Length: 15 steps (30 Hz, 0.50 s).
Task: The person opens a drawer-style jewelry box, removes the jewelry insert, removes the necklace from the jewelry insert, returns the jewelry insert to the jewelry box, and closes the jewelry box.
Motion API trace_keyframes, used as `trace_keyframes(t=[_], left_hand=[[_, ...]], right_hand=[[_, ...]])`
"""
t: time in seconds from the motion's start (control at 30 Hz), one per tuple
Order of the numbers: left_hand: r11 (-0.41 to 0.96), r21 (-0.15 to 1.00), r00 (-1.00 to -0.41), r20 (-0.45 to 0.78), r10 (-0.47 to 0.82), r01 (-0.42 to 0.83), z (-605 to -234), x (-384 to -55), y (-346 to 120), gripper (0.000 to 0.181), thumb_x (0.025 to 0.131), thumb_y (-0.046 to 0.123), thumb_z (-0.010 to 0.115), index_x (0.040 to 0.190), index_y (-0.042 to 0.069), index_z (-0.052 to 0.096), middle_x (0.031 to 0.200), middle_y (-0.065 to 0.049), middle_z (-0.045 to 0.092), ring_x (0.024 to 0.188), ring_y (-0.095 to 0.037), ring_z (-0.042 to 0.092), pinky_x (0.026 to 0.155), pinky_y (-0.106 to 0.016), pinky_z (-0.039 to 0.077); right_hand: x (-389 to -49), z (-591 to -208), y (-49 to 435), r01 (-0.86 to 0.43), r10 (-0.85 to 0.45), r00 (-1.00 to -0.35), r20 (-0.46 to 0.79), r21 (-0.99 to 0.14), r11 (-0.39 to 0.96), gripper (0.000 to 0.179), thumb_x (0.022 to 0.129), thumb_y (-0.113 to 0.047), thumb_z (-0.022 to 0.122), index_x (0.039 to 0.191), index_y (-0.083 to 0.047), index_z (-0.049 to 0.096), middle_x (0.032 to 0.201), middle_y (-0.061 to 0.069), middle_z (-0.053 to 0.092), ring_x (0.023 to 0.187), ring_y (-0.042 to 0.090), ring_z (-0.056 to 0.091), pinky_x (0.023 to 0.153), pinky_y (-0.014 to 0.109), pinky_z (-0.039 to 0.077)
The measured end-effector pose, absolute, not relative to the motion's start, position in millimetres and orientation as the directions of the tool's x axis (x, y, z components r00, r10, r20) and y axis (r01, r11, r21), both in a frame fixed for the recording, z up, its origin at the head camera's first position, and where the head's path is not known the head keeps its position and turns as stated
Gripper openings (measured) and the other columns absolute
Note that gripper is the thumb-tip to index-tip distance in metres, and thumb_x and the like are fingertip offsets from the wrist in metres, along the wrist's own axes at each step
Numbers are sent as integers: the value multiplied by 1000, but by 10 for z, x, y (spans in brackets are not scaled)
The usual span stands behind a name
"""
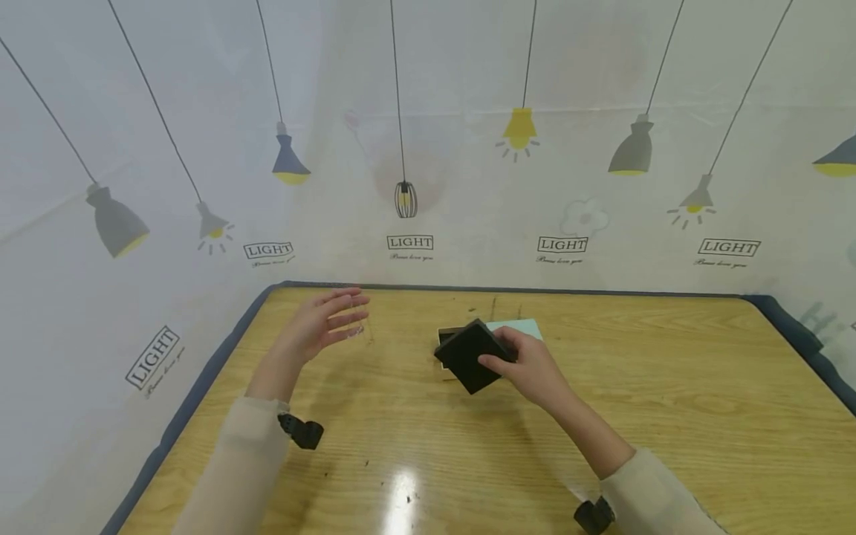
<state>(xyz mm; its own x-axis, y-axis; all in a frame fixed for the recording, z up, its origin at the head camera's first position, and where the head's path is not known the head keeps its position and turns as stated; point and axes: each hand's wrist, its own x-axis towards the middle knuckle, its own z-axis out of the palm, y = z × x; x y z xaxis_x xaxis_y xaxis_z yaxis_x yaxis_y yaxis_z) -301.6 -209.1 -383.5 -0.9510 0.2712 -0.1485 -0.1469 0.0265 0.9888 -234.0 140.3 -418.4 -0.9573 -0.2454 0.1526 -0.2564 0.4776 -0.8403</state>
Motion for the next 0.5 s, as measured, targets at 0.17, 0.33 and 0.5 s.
trace_keyframes(t=[0.17, 0.33, 0.5], left_hand=[[116, 980, -937, -190, 294, -162, -3989, -2992, -2182, 49, 108, 25, 43, 152, 5, 36, 156, -19, 40, 138, -30, 50, 93, -26, 57], [187, 968, -918, -221, 329, -166, -4131, -2980, -2268, 52, 108, 25, 42, 154, 2, 31, 155, -22, 41, 140, -37, 47, 95, -29, 57], [244, 951, -904, -266, 334, -190, -4250, -2994, -2352, 54, 108, 24, 42, 155, 0, 28, 154, -22, 42, 136, -35, 52, 97, -30, 56]], right_hand=[[-2336, -4179, 1396, -270, -252, -954, 164, -834, 481, 26, 94, -18, 70, 113, -1, 64, 105, 16, 71, 90, 20, 71, 73, 31, 59], [-2333, -4178, 1378, -272, -255, -953, 163, -832, 484, 26, 93, -17, 70, 114, -2, 64, 105, 15, 72, 89, 19, 71, 72, 29, 59], [-2342, -4173, 1364, -284, -260, -950, 175, -829, 482, 26, 94, -18, 70, 114, -2, 64, 105, 16, 72, 89, 20, 71, 72, 30, 59]])
